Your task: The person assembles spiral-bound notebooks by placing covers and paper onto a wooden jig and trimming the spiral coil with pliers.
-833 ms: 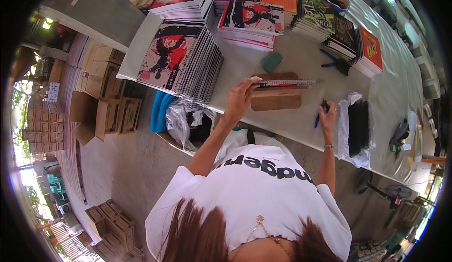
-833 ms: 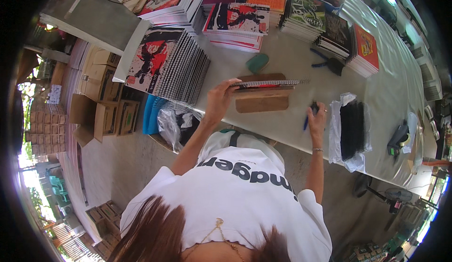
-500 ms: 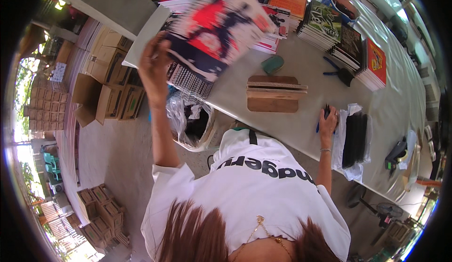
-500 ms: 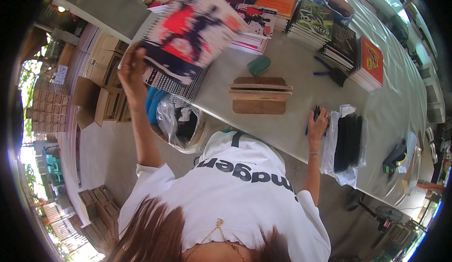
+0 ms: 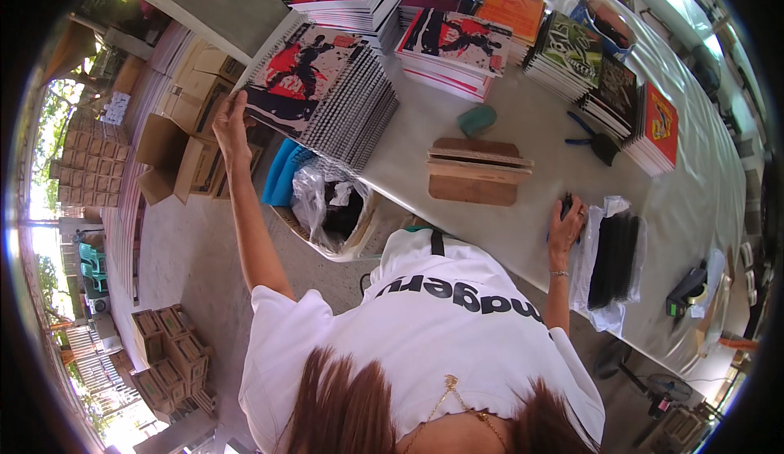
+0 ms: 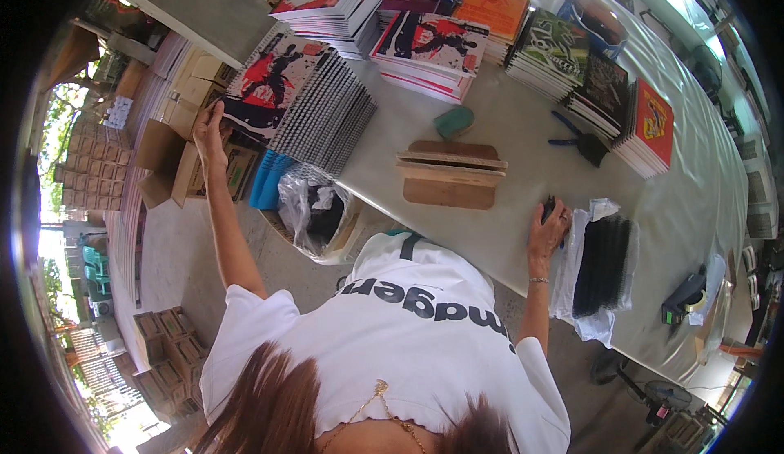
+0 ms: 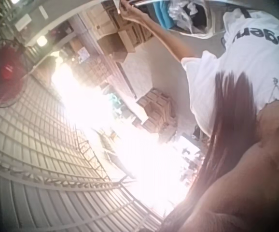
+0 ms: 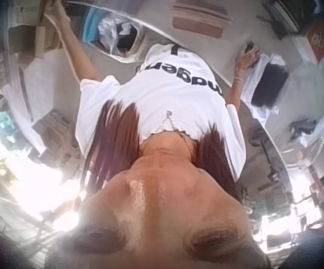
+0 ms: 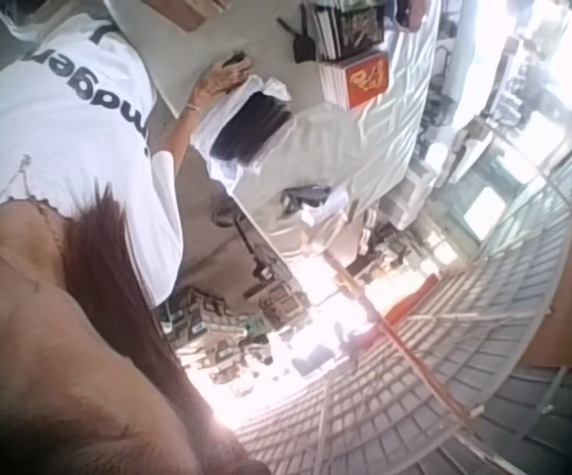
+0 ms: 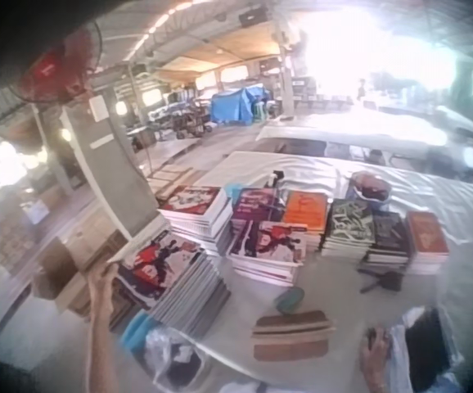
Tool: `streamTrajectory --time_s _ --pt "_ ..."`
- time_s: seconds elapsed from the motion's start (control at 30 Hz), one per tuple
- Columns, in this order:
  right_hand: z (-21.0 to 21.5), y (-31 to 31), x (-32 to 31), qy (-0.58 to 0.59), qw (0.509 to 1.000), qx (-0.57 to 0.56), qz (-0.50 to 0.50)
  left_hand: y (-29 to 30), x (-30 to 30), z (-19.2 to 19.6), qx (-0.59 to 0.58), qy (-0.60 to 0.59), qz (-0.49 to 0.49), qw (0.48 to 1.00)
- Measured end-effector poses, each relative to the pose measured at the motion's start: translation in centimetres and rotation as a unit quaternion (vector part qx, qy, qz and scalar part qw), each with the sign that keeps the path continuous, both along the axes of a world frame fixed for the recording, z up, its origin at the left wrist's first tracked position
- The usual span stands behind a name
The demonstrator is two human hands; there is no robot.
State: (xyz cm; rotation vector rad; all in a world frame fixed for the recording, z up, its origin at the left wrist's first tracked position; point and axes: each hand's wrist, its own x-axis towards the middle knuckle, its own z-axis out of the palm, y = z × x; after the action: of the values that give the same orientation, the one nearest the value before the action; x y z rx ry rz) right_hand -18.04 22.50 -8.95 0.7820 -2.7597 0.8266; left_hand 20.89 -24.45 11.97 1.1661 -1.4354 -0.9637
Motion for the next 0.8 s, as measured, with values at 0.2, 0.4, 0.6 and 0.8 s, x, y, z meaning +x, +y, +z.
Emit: streamTrajectory --time_s 0.2,0.4,0.6,0.8 --pt "0.2 -3.5 -1.7 0.065 0.997 -0.018 -0.033 -0.5 0.5 -1.1 0.012 -0.049 0.018 0.999" --pt "4.2 -11.6 -5.1 0.086 0.993 -0.075 0.006 0.0 0.7 -1.5 0.027 -0.064 0.004 0.998" --pt "8.0 -22.5 -7.2 -0.131 0.951 -0.251 0.121 -0.1 1.7 -2.6 0.055 -0.068 0.009 0.996" --pt "7.3 -30.0 -10.0 -0.28 0.917 -0.245 0.142 1.6 -1.8 -0.1 -0.134 -0.258 0.046 0.956"
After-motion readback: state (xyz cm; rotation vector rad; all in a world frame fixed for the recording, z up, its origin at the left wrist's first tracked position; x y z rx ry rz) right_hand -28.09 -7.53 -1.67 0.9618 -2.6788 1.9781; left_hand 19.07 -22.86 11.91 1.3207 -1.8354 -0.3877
